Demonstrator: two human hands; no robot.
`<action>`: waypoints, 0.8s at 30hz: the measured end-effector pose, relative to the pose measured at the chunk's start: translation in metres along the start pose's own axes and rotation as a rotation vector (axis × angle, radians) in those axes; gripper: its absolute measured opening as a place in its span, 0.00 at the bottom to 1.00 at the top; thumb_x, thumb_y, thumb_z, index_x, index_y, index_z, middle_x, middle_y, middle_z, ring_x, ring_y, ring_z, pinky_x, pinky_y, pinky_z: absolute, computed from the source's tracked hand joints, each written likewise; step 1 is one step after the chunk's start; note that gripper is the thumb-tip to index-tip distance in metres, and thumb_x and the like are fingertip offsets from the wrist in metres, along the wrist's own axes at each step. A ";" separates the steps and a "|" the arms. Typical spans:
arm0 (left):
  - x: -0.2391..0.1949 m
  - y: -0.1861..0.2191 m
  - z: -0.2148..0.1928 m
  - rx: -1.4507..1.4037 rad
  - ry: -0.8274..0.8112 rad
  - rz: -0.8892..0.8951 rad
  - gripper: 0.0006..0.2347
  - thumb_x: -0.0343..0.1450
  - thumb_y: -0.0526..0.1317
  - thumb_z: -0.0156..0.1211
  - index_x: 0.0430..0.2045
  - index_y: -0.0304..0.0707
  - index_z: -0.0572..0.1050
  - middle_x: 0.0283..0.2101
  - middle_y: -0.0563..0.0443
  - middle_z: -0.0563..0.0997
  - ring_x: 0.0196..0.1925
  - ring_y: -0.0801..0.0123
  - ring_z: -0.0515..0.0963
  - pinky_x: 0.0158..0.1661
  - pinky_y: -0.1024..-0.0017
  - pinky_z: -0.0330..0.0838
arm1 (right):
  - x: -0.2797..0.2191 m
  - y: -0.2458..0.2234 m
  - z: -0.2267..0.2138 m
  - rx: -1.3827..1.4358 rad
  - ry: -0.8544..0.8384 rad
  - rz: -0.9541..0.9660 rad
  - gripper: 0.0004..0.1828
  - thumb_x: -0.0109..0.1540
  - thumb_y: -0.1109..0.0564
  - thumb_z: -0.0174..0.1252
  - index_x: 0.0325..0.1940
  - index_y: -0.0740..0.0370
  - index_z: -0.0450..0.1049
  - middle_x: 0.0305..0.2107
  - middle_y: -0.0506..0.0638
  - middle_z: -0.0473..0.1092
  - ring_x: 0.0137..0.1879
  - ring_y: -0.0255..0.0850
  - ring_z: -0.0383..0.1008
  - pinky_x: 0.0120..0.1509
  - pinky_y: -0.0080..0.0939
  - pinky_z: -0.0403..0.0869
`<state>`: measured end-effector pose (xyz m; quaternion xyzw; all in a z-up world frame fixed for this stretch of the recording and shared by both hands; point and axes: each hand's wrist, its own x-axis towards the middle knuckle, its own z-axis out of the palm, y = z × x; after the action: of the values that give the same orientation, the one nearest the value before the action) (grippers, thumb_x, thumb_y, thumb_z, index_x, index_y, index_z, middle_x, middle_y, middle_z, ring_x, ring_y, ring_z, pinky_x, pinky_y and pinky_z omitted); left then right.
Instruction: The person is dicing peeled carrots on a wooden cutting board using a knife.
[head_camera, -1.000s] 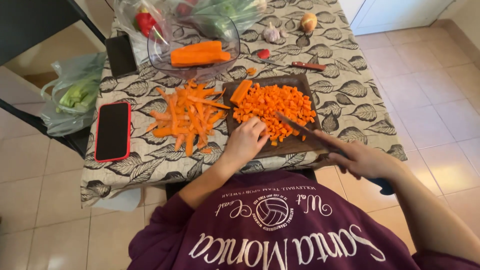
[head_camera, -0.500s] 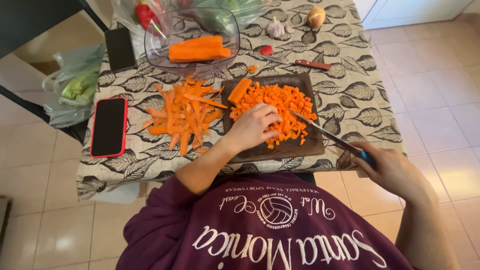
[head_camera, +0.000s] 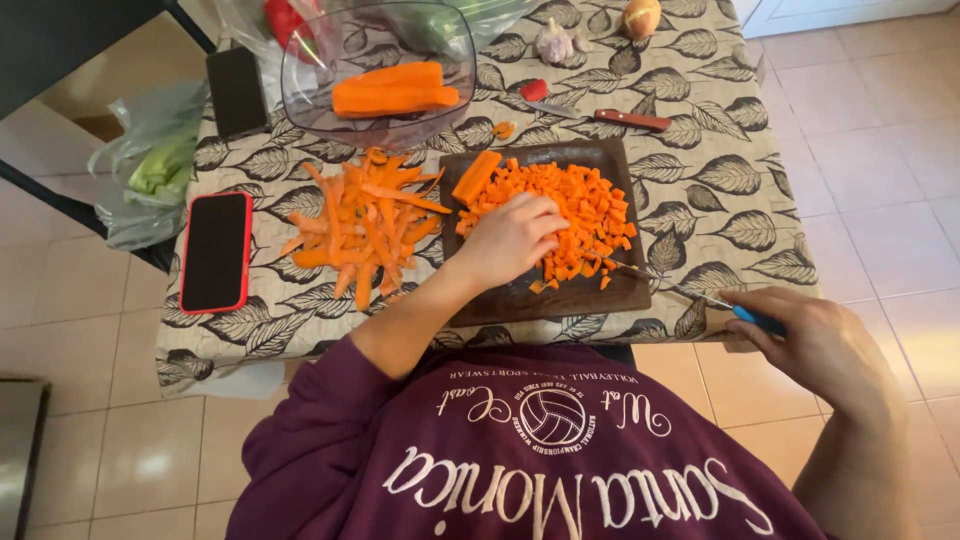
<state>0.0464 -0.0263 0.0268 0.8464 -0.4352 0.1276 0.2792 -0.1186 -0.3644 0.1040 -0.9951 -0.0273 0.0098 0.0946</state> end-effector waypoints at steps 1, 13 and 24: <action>0.003 -0.001 0.006 -0.004 -0.004 0.003 0.09 0.69 0.38 0.63 0.41 0.40 0.81 0.44 0.57 0.77 0.47 0.65 0.75 0.46 0.70 0.72 | 0.000 -0.002 0.000 0.001 -0.001 0.006 0.21 0.55 0.50 0.65 0.53 0.42 0.80 0.40 0.40 0.79 0.26 0.38 0.77 0.32 0.39 0.75; 0.006 -0.004 0.000 -0.143 -0.216 -0.041 0.06 0.66 0.33 0.63 0.34 0.37 0.78 0.38 0.52 0.82 0.43 0.62 0.79 0.50 0.64 0.73 | -0.004 -0.005 -0.007 -0.039 0.001 0.016 0.22 0.54 0.52 0.66 0.53 0.44 0.80 0.45 0.36 0.79 0.27 0.38 0.79 0.32 0.39 0.77; 0.003 0.001 -0.017 -0.059 0.115 -0.062 0.06 0.68 0.30 0.62 0.36 0.32 0.78 0.40 0.50 0.79 0.41 0.61 0.80 0.44 0.66 0.74 | 0.015 -0.040 0.008 0.057 -0.033 -0.184 0.18 0.55 0.50 0.64 0.49 0.49 0.81 0.40 0.40 0.80 0.32 0.42 0.81 0.37 0.42 0.78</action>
<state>0.0482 -0.0189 0.0429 0.8422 -0.3953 0.1545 0.3326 -0.1057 -0.3229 0.1035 -0.9850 -0.1198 0.0184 0.1231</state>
